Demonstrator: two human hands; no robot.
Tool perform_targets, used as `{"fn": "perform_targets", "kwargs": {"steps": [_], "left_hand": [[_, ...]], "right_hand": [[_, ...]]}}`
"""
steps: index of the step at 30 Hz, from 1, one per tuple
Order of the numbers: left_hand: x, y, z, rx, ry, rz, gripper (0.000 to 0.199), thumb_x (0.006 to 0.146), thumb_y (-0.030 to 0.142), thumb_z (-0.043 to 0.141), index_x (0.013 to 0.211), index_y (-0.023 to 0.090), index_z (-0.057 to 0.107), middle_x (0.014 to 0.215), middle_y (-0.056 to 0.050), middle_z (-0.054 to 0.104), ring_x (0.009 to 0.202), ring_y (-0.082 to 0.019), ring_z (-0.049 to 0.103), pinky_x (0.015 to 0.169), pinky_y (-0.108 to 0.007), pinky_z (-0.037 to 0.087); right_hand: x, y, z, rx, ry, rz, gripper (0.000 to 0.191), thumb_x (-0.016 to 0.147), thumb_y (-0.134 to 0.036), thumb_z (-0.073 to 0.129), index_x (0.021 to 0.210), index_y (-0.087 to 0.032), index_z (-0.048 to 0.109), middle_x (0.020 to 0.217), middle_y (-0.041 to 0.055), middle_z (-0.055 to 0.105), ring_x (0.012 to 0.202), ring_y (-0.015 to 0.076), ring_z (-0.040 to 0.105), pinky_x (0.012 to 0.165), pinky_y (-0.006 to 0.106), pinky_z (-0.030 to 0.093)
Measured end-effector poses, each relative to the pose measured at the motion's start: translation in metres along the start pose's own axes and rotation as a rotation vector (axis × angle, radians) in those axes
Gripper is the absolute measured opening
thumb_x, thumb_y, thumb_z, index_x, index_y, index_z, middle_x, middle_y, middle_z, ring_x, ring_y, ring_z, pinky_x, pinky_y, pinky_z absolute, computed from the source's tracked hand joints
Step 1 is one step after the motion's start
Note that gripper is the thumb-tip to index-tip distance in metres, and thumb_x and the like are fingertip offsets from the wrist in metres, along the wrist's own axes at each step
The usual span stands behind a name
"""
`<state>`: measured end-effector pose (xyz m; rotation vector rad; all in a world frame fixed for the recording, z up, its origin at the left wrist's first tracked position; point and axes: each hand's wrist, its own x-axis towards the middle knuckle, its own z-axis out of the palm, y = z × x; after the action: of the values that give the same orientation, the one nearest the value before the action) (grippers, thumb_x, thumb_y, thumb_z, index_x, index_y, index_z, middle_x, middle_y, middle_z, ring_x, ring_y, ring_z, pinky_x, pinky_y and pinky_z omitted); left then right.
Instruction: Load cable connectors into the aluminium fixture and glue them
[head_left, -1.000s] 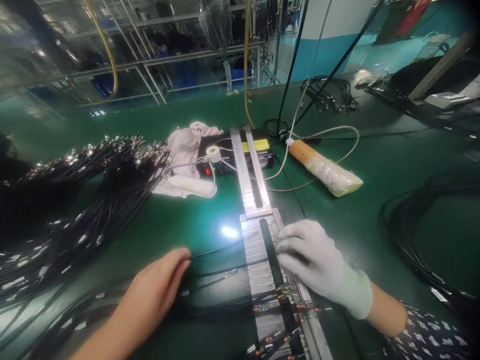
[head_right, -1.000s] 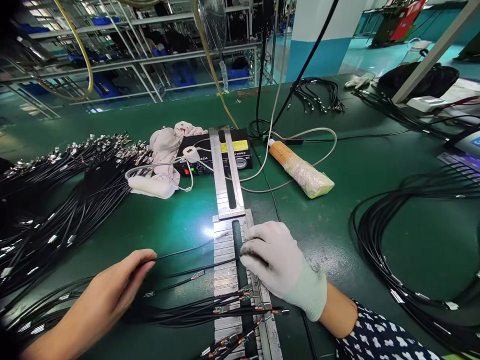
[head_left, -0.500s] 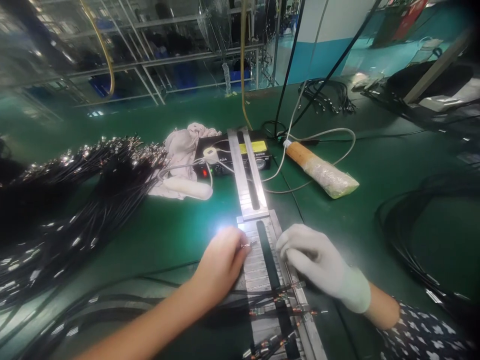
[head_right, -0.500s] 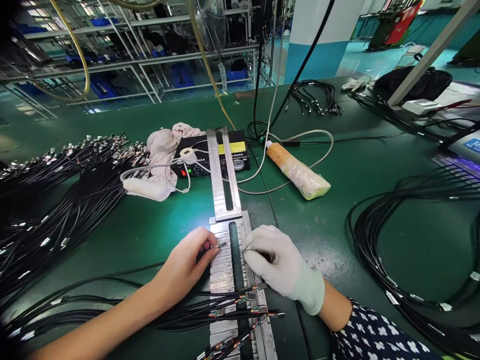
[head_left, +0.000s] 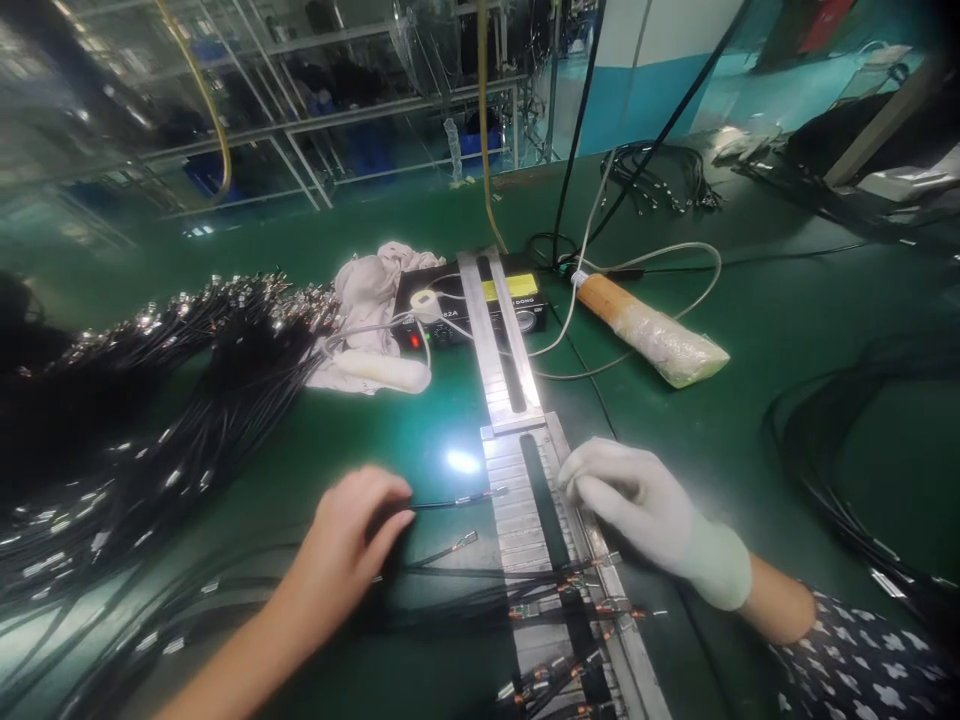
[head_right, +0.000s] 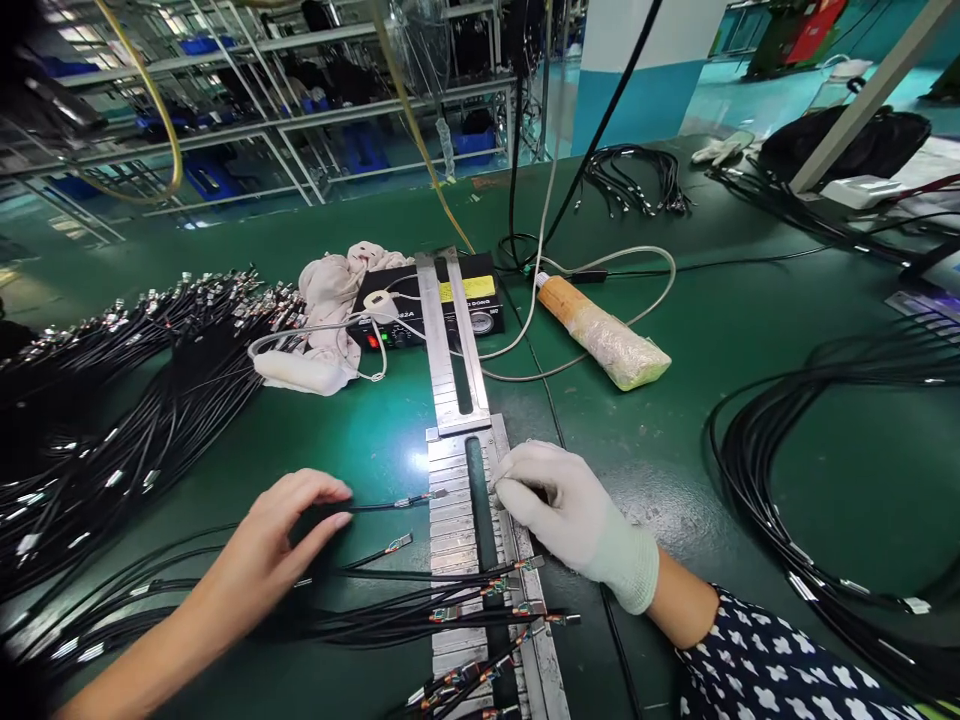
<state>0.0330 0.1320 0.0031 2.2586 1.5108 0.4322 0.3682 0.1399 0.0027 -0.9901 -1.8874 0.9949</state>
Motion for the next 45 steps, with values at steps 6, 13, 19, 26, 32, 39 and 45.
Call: {"fn": "perform_targets", "kwargs": {"steps": [6, 13, 19, 26, 32, 39, 45], "left_hand": [[0.03, 0.044, 0.028, -0.012, -0.089, 0.119, 0.012, 0.097, 0.024, 0.046, 0.095, 0.022, 0.058, 0.098, -0.006, 0.06, 0.091, -0.024, 0.052, 0.08, -0.038, 0.041], [-0.006, -0.027, -0.013, 0.113, -0.026, 0.045, 0.017, 0.096, 0.035, 0.048, 0.088, 0.023, 0.059, 0.09, -0.004, 0.062, 0.089, -0.023, 0.056, 0.079, -0.035, 0.043], [-0.031, -0.056, -0.031, 0.247, 0.119, 0.027, 0.015, 0.092, 0.038, 0.056, 0.097, 0.024, 0.061, 0.096, -0.005, 0.064, 0.091, -0.025, 0.059, 0.083, -0.036, 0.044], [0.016, 0.018, 0.014, 0.047, -0.055, 0.101, 0.014, 0.096, 0.026, 0.043, 0.093, 0.022, 0.056, 0.1, -0.006, 0.059, 0.098, -0.025, 0.054, 0.085, -0.039, 0.043], [0.032, 0.021, 0.014, -0.174, 0.029, 0.061, 0.013, 0.099, 0.027, 0.047, 0.093, 0.02, 0.056, 0.088, -0.002, 0.057, 0.08, -0.017, 0.055, 0.071, -0.028, 0.046], [0.062, 0.017, 0.028, -0.171, 0.086, 0.26, 0.017, 0.098, 0.024, 0.055, 0.097, 0.019, 0.071, 0.078, -0.001, 0.062, 0.072, -0.015, 0.059, 0.067, -0.025, 0.045], [0.065, 0.014, 0.027, -0.169, 0.03, 0.329, 0.024, 0.1, 0.021, 0.051, 0.111, 0.021, 0.072, 0.076, 0.0, 0.059, 0.067, -0.012, 0.056, 0.062, -0.023, 0.043]], "right_hand": [[0.0, -0.002, 0.001, 0.003, 0.013, 0.038, 0.029, 0.099, -0.027, 0.048, 0.077, -0.02, 0.065, 0.08, 0.0049, 0.067, 0.074, 0.0197, 0.061, 0.069, 0.033, 0.051], [0.0, 0.001, 0.001, 0.046, 0.021, 0.064, 0.032, 0.098, -0.026, 0.049, 0.071, -0.019, 0.064, 0.079, 0.0044, 0.066, 0.073, 0.019, 0.061, 0.068, 0.031, 0.051], [0.0, 0.006, 0.003, 0.06, 0.005, 0.075, 0.034, 0.099, -0.025, 0.048, 0.07, -0.018, 0.065, 0.082, 0.0049, 0.066, 0.075, 0.0185, 0.06, 0.069, 0.032, 0.049], [-0.001, 0.001, 0.002, 0.066, 0.016, 0.118, 0.03, 0.099, -0.027, 0.047, 0.076, -0.019, 0.066, 0.079, 0.0044, 0.064, 0.071, 0.0185, 0.059, 0.063, 0.03, 0.048], [0.002, 0.002, 0.001, 0.066, 0.04, 0.141, 0.03, 0.099, -0.027, 0.048, 0.076, -0.018, 0.065, 0.077, 0.0036, 0.063, 0.072, 0.0188, 0.059, 0.068, 0.031, 0.048], [0.003, 0.001, 0.0, 0.08, 0.035, 0.163, 0.031, 0.098, -0.026, 0.048, 0.074, -0.018, 0.066, 0.077, 0.0038, 0.063, 0.073, 0.0189, 0.06, 0.07, 0.031, 0.048], [0.004, 0.0, -0.002, 0.106, 0.046, 0.162, 0.028, 0.097, -0.024, 0.048, 0.076, -0.018, 0.066, 0.077, 0.0032, 0.064, 0.072, 0.0181, 0.06, 0.068, 0.03, 0.047]]}}
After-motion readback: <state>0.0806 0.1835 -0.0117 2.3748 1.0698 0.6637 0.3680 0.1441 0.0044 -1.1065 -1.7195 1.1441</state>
